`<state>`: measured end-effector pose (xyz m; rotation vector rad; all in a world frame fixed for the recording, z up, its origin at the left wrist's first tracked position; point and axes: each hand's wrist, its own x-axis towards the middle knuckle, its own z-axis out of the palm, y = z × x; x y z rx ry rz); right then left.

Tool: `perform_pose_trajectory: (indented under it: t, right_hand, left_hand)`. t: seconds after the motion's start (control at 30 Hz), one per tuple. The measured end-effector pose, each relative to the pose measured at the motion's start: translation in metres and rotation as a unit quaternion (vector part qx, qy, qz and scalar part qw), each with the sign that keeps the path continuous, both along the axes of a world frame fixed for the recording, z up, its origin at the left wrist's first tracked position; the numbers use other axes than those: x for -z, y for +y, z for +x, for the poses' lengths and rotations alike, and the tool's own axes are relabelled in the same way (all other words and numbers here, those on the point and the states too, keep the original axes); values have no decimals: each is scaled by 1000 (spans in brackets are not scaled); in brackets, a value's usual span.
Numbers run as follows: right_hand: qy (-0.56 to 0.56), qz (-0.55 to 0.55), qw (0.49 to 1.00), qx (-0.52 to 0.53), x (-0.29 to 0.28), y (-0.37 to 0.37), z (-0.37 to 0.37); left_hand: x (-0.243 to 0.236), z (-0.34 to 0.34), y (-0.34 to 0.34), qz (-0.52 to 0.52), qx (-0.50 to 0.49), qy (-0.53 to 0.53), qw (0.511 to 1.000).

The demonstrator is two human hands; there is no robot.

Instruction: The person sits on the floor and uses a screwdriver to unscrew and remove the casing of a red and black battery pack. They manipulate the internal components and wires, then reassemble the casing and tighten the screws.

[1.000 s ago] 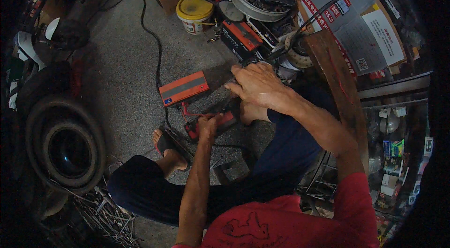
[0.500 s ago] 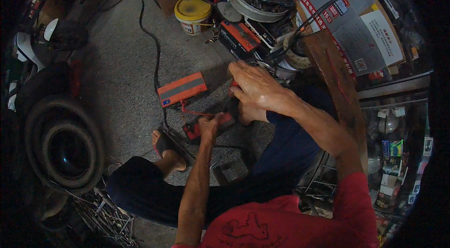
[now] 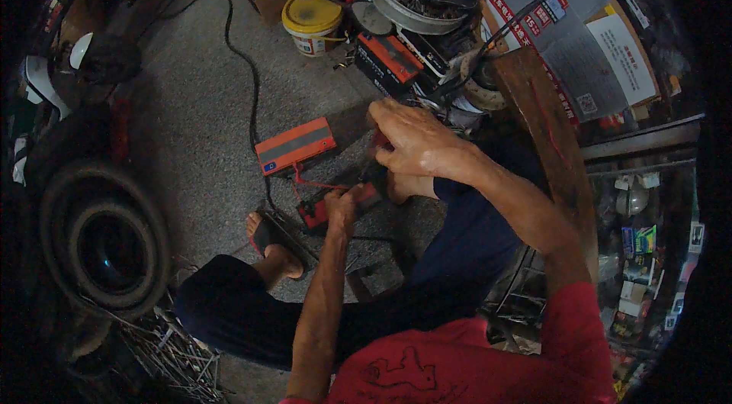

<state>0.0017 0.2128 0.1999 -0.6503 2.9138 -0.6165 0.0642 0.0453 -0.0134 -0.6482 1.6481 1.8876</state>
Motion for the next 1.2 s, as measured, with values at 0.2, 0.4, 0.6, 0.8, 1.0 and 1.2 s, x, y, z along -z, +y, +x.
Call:
perform_pose_trajectory:
  t: [0.2, 0.4, 0.6, 0.8, 1.0, 1.2]
  right_hand:
    - [-98, 99, 987, 78, -15, -16, -4]
    - [-25, -6, 999, -25, -5, 2, -4]
    - [-127, 93, 983, 99, -22, -12, -6]
    - [-6, -13, 1000, -16, -2, 4, -3]
    - [-149, 112, 978, 88, -26, -15, -5]
    - [5, -20, 1000, 0, -5, 4, -3]
  left_hand:
    - [24, 4, -8, 37, -25, 25, 999]
    - [0, 4, -1, 24, -25, 33, 999]
    - [-12, 2, -2, 23, -37, 2, 999]
    - [-2, 1, -1, 7, -20, 33, 999]
    - [-3, 3, -2, 6, -29, 55, 998]
    - [-14, -1, -2, -24, -23, -5, 999]
